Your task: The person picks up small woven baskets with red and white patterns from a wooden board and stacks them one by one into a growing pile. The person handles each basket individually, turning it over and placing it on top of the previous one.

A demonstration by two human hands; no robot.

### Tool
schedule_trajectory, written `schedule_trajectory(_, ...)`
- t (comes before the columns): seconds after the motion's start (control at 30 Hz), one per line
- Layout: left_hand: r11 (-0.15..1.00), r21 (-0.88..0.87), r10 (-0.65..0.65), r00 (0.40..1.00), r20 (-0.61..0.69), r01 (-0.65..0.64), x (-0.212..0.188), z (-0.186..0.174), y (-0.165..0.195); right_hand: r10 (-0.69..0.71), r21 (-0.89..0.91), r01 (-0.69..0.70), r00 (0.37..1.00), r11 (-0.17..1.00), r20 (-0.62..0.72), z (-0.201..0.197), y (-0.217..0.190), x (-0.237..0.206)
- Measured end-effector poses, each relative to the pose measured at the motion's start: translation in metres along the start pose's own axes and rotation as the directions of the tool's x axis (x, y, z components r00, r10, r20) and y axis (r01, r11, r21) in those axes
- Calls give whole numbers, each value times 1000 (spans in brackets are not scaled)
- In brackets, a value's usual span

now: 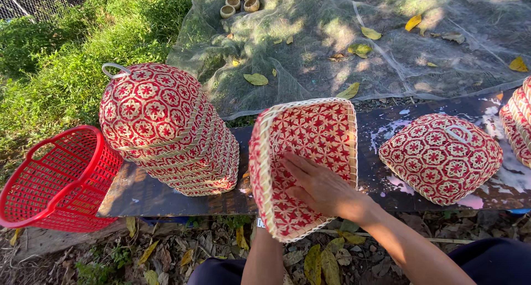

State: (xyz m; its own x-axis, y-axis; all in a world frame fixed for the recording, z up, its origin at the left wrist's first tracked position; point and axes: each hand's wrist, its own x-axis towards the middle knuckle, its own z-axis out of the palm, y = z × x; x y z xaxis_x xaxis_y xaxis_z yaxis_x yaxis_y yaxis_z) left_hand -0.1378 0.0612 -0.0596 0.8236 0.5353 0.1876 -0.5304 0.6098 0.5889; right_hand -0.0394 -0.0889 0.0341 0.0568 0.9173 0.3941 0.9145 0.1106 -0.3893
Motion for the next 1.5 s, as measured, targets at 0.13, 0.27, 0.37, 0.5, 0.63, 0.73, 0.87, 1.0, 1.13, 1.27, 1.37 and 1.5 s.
schedule_trajectory(0.13,990,106,-95,995,-12,96,-3,-44,-13,-7,-141,0,999,990,-54,8,-14,7)
schedule_trajectory(0.27,994,92,-64,998,29,61,-4,-66,-19,-86,-217,55,987,975,-139,11,-19,9)
schedule_trajectory(0.37,991,119,-63,995,75,53,-3,-69,-19,-89,-226,52,983,973,-159,13,-21,8)
schedule_trajectory(0.5,990,120,-79,992,93,68,0,-64,-10,-100,-181,64,975,981,-197,12,-25,7)
schedule_trajectory(0.63,938,340,-102,989,104,61,-4,-59,-7,-92,-258,42,978,965,-185,7,-31,8)
schedule_trajectory(0.73,973,221,40,992,121,-66,-1,-54,-29,-66,-250,27,986,968,-152,3,-34,11)
schedule_trajectory(0.87,957,4,290,954,78,-291,22,-54,-55,-115,-249,60,971,966,-210,0,-37,15)
schedule_trajectory(1.0,997,72,-17,1000,-1,17,5,-69,-21,-128,-232,75,965,970,-227,-3,-40,14)
schedule_trajectory(1.13,930,359,-73,997,-31,79,-15,-61,-8,-169,-251,99,947,963,-275,-5,-44,12)
schedule_trajectory(1.27,1000,3,1,994,112,-1,-11,-44,-14,-134,-235,75,960,969,-247,-8,-46,10)
schedule_trajectory(1.37,1000,15,8,991,133,-10,-13,-39,-10,-110,-234,59,972,971,-210,-9,-47,9)
schedule_trajectory(1.5,961,274,-56,996,68,35,-19,-39,1,-84,-219,42,979,975,-186,-4,-42,10)
